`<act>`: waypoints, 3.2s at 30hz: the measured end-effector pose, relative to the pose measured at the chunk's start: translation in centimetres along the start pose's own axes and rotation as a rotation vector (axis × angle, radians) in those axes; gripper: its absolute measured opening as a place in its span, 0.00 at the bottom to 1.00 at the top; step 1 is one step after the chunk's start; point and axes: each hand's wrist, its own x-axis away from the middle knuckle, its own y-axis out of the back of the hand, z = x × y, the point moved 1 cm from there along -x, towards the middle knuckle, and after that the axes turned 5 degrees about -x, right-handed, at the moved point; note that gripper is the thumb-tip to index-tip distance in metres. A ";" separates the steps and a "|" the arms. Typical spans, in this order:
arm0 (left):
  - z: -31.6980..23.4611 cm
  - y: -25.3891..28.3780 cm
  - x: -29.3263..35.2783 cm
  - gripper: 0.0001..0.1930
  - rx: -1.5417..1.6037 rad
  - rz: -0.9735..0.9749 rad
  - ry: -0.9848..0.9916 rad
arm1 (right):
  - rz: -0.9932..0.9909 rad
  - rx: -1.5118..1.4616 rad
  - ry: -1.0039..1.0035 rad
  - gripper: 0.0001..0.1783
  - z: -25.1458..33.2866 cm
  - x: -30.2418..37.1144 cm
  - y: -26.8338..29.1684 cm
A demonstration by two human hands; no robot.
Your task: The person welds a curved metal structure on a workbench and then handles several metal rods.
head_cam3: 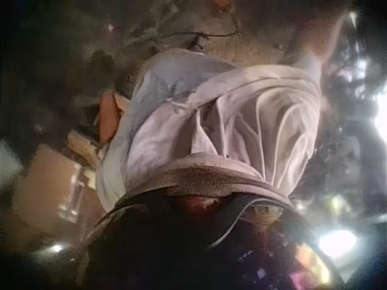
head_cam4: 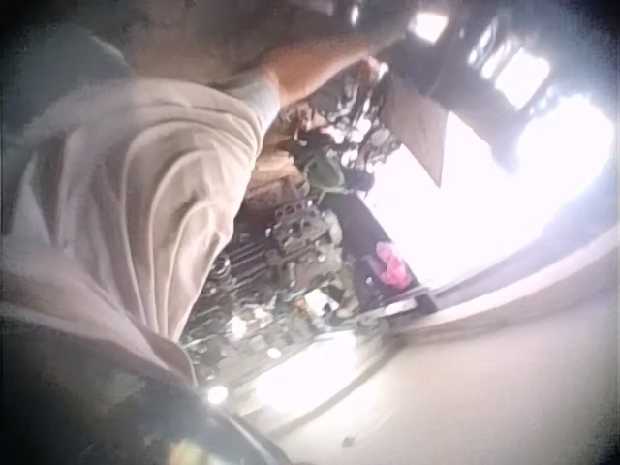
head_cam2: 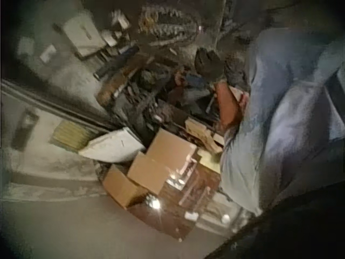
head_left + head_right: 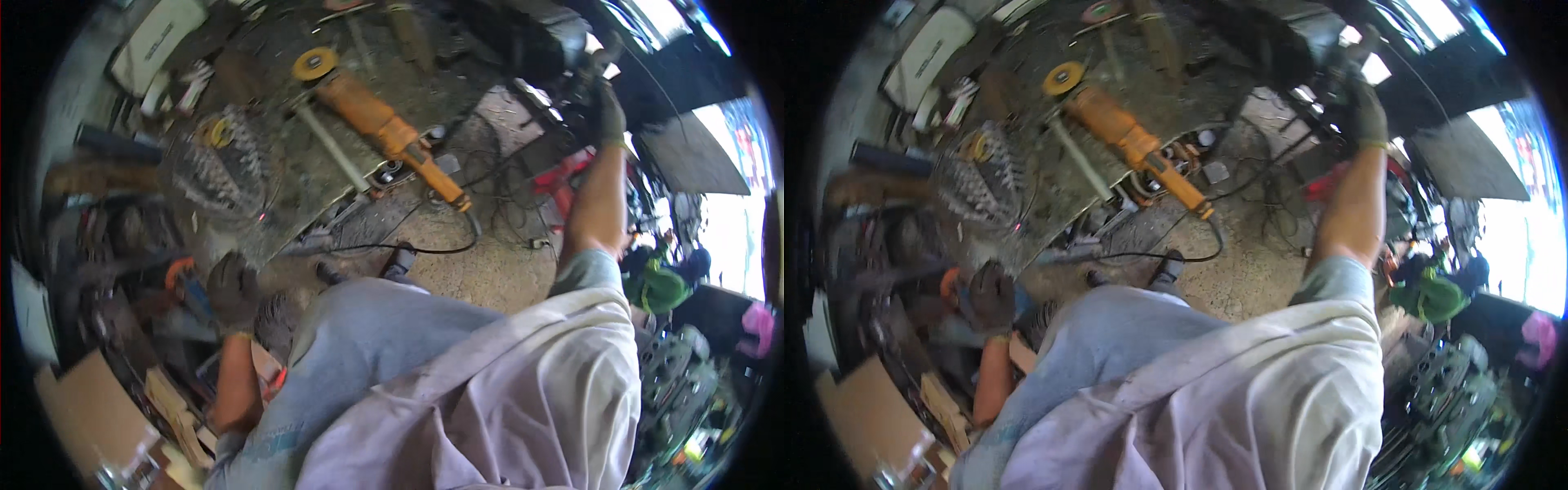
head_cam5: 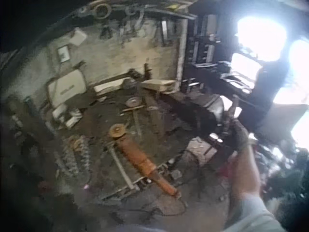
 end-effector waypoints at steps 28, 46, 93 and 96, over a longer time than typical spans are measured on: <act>-0.4 0.9 -0.5 0.16 0.152 -0.088 0.054 | 0.515 1.187 0.084 0.50 -6.5 17.9 -29.1; 0.1 1.3 0.0 0.17 0.181 -0.128 0.130 | 0.529 1.364 0.075 0.44 -9.0 9.8 -33.0; 2.6 1.3 -0.2 0.11 0.586 -0.307 0.408 | 0.564 1.078 0.582 0.23 -15.9 23.8 -36.0; 6.8 4.9 -5.5 0.13 0.713 -0.324 0.574 | 0.589 1.051 0.538 0.23 -18.3 22.5 -35.1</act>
